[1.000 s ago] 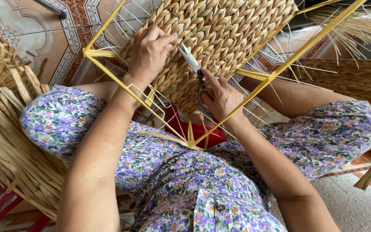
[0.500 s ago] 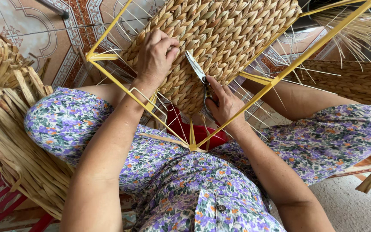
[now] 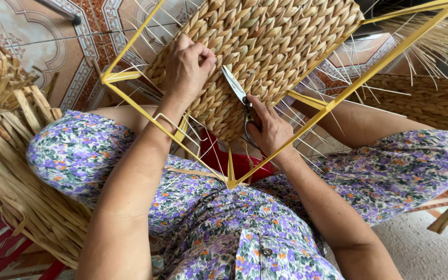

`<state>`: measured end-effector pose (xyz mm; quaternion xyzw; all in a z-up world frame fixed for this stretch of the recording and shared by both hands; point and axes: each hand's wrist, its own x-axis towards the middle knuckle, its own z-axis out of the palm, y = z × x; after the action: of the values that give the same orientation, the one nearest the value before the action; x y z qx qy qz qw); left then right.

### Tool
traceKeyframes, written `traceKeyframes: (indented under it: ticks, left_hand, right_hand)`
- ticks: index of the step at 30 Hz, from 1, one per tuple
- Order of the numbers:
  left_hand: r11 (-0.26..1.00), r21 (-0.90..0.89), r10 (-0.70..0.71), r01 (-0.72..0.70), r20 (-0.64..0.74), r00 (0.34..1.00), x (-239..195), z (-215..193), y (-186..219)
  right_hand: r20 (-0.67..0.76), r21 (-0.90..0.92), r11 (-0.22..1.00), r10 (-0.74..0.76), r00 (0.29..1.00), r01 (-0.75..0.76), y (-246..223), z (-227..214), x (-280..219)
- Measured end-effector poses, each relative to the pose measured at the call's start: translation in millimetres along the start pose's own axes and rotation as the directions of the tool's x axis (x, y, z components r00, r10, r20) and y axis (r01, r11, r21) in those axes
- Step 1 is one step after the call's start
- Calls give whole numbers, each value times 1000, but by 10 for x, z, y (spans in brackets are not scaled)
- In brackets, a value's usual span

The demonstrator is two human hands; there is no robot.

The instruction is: The person weaves dried palm leaves into a rectangular basket frame, then uses shears to trim excess strands and continues weaving the base.

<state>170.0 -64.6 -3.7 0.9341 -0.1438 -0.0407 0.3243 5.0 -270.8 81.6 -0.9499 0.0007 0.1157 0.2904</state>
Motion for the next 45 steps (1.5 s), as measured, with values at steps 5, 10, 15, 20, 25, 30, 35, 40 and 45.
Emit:
traceKeyframes:
  ticks: [5,10,15,20,25,30,35,40,45]
  left_hand:
    - [998,54,-23,26,-52,998,-1,47,76]
    - [963,169,236,-212,-137,962,-37,50,133]
    - [970,-221,125,-99,108,986,3,80,115]
    - [948,-231,237,-221,42,971,-21,-25,127]
    - [953,-199,238,-230,17,971,-51,-21,147]
    - [945,-177,281,-276,5,960,-45,-4,137]
    - [933,-66,356,-354,17,934,-142,-18,124]
    - [838,172,502,-517,125,856,-169,-46,94]
    - [843,218,443,-491,233,865,-219,-35,39]
  right_hand:
    - [43,15,995,101,994,-101,-6,-60,-86]
    - [-40,-50,989,134,990,-136,33,-109,-167]
    - [-31,-197,971,130,991,-134,47,-96,-186]
    - [-25,-273,960,53,998,-58,-5,-107,-58]
    - [54,-325,941,120,991,-96,-97,-161,5]
    - [135,-377,917,195,972,-131,-197,-254,132]
    - [162,-367,911,261,952,-188,-176,-130,172]
    - [-38,-221,973,55,998,-62,-30,-47,83]
    - [-34,-10,979,202,979,-202,-72,-87,-169]
